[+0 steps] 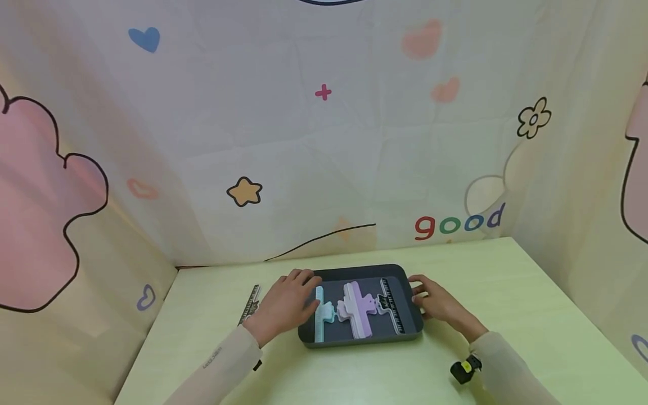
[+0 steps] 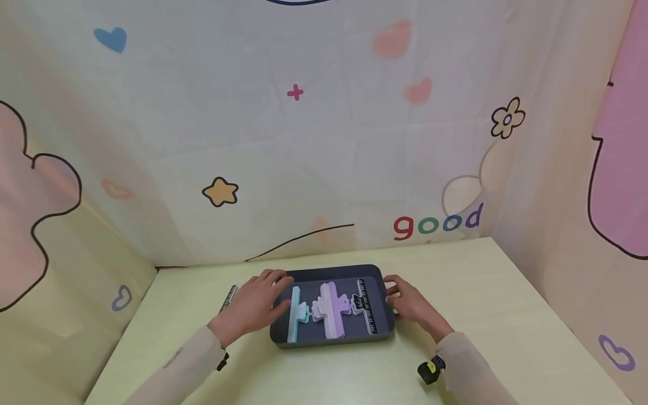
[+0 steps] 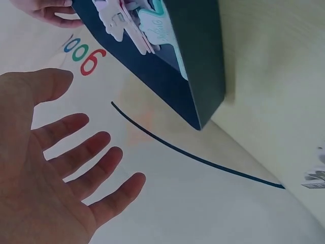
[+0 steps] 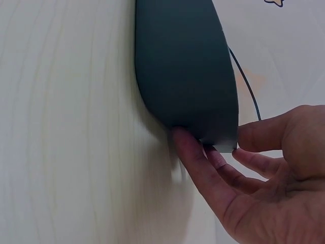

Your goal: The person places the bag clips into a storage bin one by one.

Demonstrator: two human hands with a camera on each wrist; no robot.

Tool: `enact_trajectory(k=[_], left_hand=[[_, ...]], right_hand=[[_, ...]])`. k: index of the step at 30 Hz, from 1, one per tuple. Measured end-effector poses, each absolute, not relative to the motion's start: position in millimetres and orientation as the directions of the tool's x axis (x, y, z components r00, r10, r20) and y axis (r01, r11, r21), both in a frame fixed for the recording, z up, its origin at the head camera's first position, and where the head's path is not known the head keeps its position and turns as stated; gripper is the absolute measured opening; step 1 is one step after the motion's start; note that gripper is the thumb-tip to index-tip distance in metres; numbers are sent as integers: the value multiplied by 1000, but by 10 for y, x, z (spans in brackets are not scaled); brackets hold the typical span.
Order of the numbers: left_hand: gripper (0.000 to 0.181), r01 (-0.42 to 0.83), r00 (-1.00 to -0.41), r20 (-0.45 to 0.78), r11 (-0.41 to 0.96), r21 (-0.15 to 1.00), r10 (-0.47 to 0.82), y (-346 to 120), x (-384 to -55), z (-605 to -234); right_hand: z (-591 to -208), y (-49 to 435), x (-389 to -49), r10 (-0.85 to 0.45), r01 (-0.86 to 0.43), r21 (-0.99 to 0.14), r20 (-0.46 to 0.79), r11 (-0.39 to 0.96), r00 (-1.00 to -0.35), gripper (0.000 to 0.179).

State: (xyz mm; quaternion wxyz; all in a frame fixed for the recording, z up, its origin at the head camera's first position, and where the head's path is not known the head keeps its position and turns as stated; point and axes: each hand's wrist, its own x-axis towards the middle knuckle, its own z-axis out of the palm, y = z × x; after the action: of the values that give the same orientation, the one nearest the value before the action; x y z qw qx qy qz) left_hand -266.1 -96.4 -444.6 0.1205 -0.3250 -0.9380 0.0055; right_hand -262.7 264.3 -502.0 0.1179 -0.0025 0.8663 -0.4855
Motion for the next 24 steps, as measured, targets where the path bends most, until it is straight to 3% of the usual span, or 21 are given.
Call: enact_trajectory(k=[16,24], left_hand=[[42,541,-799,291,840,-33,526,-1485,-2615,-4594],[42,485,-845,264,874,16,465,-1834,-2573,-4731]], right_hand=[[-5022,2691,-2640,-112,163,-869,-241,467,-964,51],[-5036,2694,-2645,-119,165,-868,-247,468,-962,51]])
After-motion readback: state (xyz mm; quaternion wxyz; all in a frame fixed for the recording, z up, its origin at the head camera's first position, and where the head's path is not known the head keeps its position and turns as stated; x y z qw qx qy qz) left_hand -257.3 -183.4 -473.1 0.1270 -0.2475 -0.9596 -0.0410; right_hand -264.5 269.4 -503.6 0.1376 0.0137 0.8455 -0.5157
